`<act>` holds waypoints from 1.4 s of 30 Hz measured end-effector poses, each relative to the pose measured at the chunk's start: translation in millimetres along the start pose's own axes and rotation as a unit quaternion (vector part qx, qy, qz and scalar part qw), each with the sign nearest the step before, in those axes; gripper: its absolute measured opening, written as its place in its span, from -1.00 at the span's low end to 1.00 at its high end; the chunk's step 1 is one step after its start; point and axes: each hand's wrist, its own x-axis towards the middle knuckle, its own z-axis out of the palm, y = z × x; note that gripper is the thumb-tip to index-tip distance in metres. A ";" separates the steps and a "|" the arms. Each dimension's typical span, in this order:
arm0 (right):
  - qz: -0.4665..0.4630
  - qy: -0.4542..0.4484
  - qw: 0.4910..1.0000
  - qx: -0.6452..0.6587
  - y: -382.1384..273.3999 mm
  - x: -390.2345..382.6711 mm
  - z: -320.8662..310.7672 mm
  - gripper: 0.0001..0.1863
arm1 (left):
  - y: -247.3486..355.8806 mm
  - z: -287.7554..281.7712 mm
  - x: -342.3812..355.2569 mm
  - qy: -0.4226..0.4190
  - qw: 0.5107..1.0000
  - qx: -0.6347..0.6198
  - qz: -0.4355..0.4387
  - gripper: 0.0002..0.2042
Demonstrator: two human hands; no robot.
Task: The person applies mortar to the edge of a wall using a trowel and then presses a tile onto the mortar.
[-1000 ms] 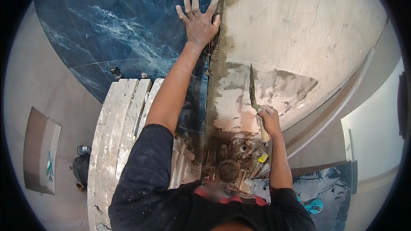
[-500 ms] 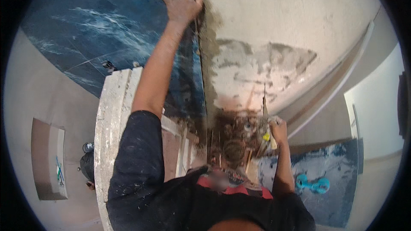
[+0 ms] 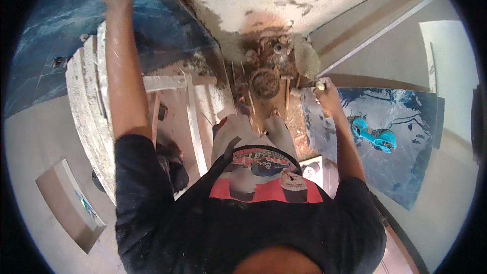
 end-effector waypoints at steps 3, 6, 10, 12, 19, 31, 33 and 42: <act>0.055 -0.063 0.988 -0.129 52.5 17.5 18.5 -0.47 | 58.8 -19.8 -153.2 -0.100 0.993 -0.021 -0.055 -0.47; 0.076 -0.155 0.944 -0.283 85.5 28.2 45.3 -0.43 | 148.0 -113.2 -331.3 -0.380 0.882 -0.062 -0.270 -0.45; 0.025 -0.208 0.920 -0.332 178.6 59.7 102.0 -0.37 | 261.5 -280.5 -563.1 -0.676 0.651 -0.045 -0.342 -0.30; 0.005 -0.231 0.901 -0.367 218.5 93.1 134.9 -0.38 | 313.1 -330.2 -595.4 -0.726 0.545 -0.076 -0.413 -0.31; -0.139 -0.118 0.882 -0.435 322.7 243.1 304.5 -0.70 | 406.2 -418.0 -657.4 -0.858 0.385 -0.010 -0.341 -0.35; -0.069 -0.152 0.912 -0.375 401.5 166.0 410.6 -0.68 | 396.1 -373.2 -633.1 -0.832 0.269 0.077 -0.479 -0.31; -0.043 -0.164 0.907 -0.386 402.4 168.9 368.5 -0.60 | 391.7 -365.9 -631.0 -0.832 0.271 0.076 -0.478 -0.34; 0.140 -0.109 0.975 -0.137 436.3 227.5 449.3 -0.54 | 388.1 -354.9 -639.2 -0.848 0.299 0.046 -0.436 -0.36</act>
